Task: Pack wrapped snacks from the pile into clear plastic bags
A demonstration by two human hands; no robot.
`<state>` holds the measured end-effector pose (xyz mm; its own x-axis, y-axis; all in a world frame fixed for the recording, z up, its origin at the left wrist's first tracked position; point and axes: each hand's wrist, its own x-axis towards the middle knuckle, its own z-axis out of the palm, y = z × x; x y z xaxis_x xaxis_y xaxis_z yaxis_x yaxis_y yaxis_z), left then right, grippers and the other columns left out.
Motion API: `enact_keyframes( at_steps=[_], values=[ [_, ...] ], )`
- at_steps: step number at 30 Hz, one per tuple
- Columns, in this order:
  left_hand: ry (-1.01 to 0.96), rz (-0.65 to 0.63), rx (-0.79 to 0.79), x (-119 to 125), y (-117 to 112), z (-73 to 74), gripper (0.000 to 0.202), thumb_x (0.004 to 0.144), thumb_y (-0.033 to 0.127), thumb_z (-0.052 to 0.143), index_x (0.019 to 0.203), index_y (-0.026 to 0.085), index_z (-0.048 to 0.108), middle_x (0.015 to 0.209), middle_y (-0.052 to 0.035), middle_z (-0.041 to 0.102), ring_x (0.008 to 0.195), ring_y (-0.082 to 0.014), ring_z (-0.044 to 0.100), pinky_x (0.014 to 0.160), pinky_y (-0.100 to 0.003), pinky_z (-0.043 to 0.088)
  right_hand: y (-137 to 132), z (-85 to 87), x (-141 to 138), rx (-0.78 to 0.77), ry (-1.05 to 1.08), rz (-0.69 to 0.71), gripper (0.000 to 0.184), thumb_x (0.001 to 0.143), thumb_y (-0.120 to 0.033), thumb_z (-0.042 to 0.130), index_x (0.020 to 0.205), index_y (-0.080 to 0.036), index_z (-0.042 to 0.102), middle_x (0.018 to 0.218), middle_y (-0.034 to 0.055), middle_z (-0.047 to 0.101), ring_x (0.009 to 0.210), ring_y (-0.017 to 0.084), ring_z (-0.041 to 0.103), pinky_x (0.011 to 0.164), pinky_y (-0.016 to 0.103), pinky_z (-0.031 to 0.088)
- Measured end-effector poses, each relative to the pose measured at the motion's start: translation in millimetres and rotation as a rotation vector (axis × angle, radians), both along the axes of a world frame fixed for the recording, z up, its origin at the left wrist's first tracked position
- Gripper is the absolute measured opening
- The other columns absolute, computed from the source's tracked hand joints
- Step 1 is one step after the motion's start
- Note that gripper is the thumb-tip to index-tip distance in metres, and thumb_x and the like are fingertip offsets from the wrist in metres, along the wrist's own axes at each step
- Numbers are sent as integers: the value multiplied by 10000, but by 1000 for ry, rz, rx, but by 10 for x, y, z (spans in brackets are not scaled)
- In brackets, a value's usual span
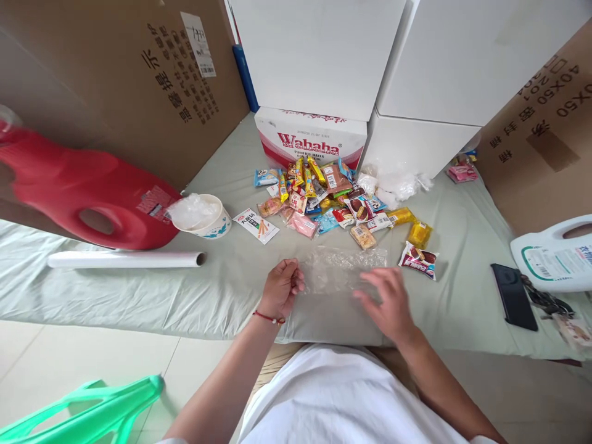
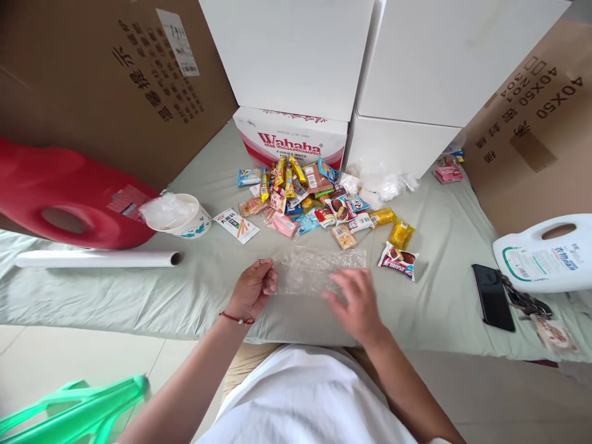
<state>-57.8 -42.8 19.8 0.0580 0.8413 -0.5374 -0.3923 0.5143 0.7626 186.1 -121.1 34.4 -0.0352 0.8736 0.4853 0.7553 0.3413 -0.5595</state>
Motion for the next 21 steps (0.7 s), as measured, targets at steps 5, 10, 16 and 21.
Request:
enact_keyframes(
  at_steps=[5,10,16,21],
  values=[
    [-114,-84,70,84,-130,210,457,657,509,831,844,167,593,675,-13,696,442,-92,575,387,-179,303,136,-103,-563,-89,-32,298,221,976,-350,625,1154,-260,722,1029,91,702,978,259,568,895,439,467],
    [-131,-19,139,72,-279,274,408,692,481,784,908,159,656,858,-56,727,487,-73,548,408,-196,270,209,-205,-674,-254,535,149,150,982,-339,603,990,-256,728,877,34,711,808,195,613,760,345,499],
    [-13,-107,39,184,-543,225,498,715,641,766,794,177,606,814,-16,620,612,-98,568,458,-190,326,156,-134,-708,-420,898,-63,279,925,-482,658,994,-237,772,852,29,733,769,187,652,729,308,531],
    [5,-183,93,363,-622,260,529,747,681,741,961,202,681,1044,-88,689,1022,-228,629,687,-272,505,37,-58,-792,-413,811,54,287,963,-451,615,1104,-267,785,1007,63,760,955,234,698,889,371,547]
  ],
)
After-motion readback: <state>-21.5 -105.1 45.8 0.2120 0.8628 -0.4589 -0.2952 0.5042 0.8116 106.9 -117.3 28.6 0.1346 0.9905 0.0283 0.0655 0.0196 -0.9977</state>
